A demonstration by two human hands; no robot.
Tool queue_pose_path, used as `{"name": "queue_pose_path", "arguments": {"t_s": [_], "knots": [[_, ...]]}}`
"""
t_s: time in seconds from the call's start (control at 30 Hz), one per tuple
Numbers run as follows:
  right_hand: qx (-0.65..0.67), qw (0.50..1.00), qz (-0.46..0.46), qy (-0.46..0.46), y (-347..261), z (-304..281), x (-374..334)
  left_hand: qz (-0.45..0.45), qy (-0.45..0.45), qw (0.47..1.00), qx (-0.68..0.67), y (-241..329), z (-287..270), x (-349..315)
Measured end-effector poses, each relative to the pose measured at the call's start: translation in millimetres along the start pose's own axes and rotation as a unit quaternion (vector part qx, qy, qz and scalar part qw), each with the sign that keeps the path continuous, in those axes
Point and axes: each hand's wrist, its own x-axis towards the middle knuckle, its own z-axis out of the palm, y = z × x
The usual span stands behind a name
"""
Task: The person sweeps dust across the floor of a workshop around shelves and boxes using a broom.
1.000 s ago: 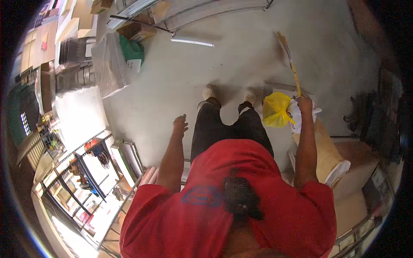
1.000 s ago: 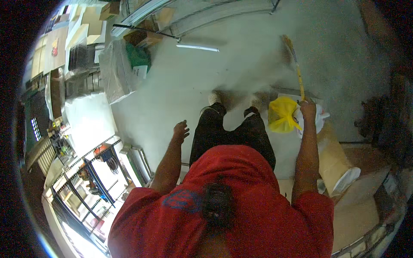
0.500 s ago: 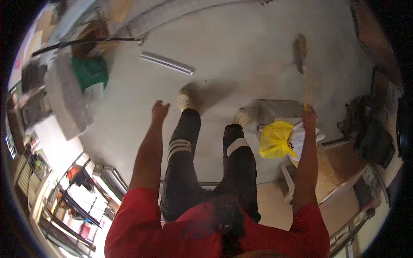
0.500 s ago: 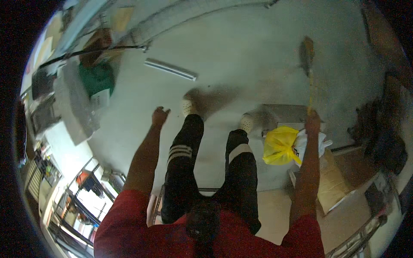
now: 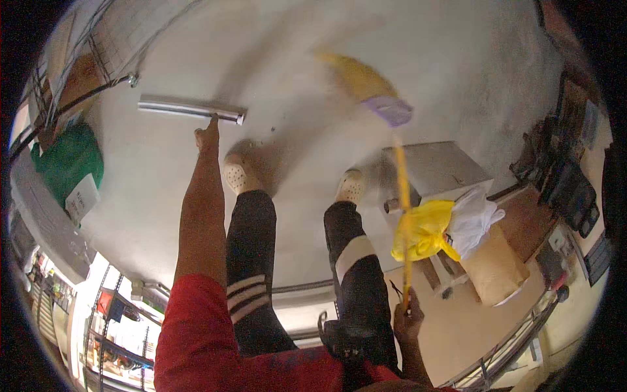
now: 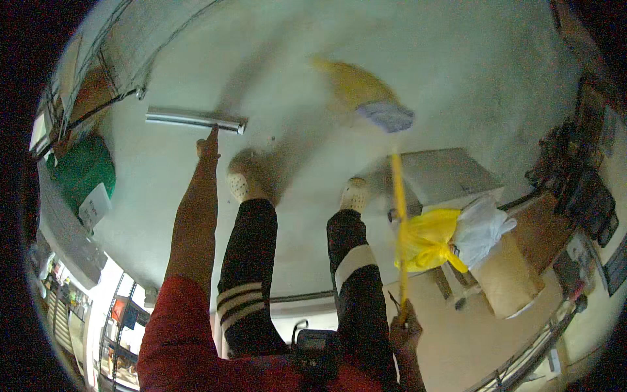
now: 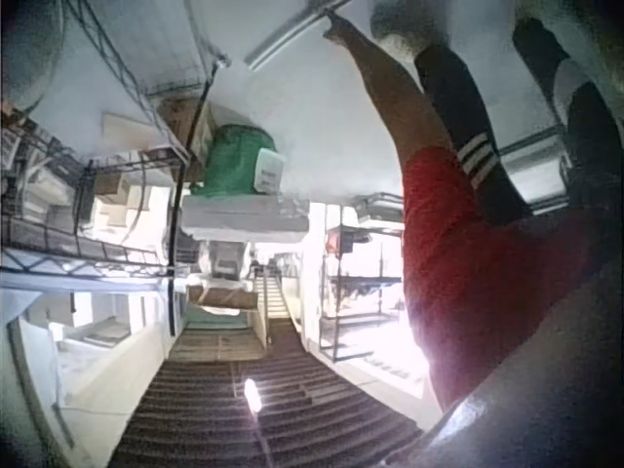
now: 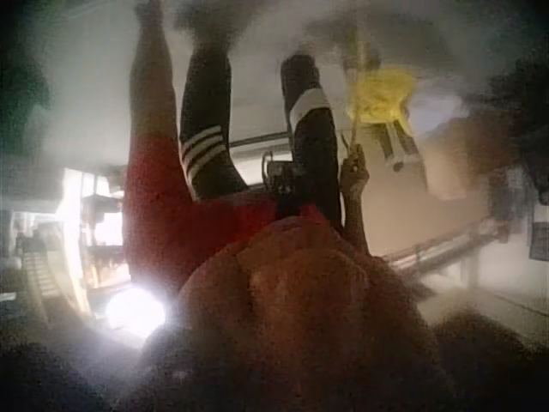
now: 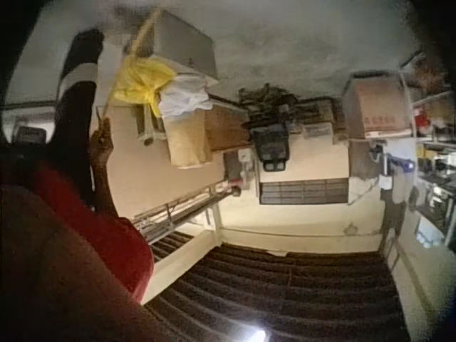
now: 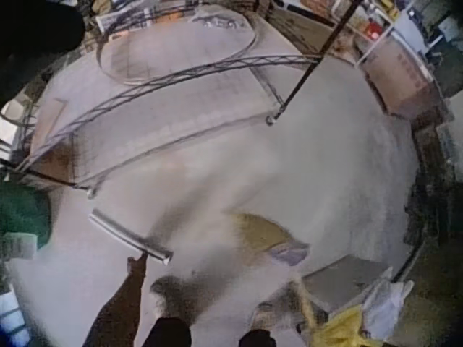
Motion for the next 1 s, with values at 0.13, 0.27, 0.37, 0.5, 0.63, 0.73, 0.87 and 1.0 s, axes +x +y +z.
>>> {"name": "queue_pose_path", "arguments": {"t_s": [0.13, 0.27, 0.37, 0.5, 0.63, 0.73, 0.87, 1.0], "knots": [[-0.076, 0.977, -0.127, 0.153, -12.2, -21.8, 101.6, -0.066, -0.021, 0.998, 0.009, 16.6, 49.2, -1.6], [-0.168, 0.947, -0.210, 0.175, -80.7, -43.9, 266.2, -0.090, 0.059, 0.992, 0.059, 20.5, 30.8, 0.5], [-0.073, 0.941, -0.242, 0.223, -118.7, -44.9, 355.2, -0.055, -0.020, 0.994, -0.087, 30.3, 32.8, -9.3], [-0.110, 0.949, -0.231, 0.186, -144.7, -22.5, 364.0, 0.040, -0.052, 0.996, -0.058, -12.3, -18.4, -4.2], [-0.323, 0.899, -0.254, 0.151, -109.8, -21.8, 304.2, 0.031, -0.023, 0.991, 0.130, -74.4, -36.8, -60.8], [-0.324, 0.902, -0.273, 0.087, -47.1, -26.6, 236.7, 0.168, -0.080, 0.951, 0.248, -129.4, -87.9, -112.5], [-0.273, 0.922, -0.273, -0.032, -24.4, -39.1, 129.3, 0.356, -0.182, 0.804, 0.440, -218.2, -170.2, -155.0], [-0.128, 0.976, -0.169, -0.053, -23.4, -71.7, 49.9, -0.092, -0.209, 0.963, 0.141, -190.1, -182.7, -272.5]]}}
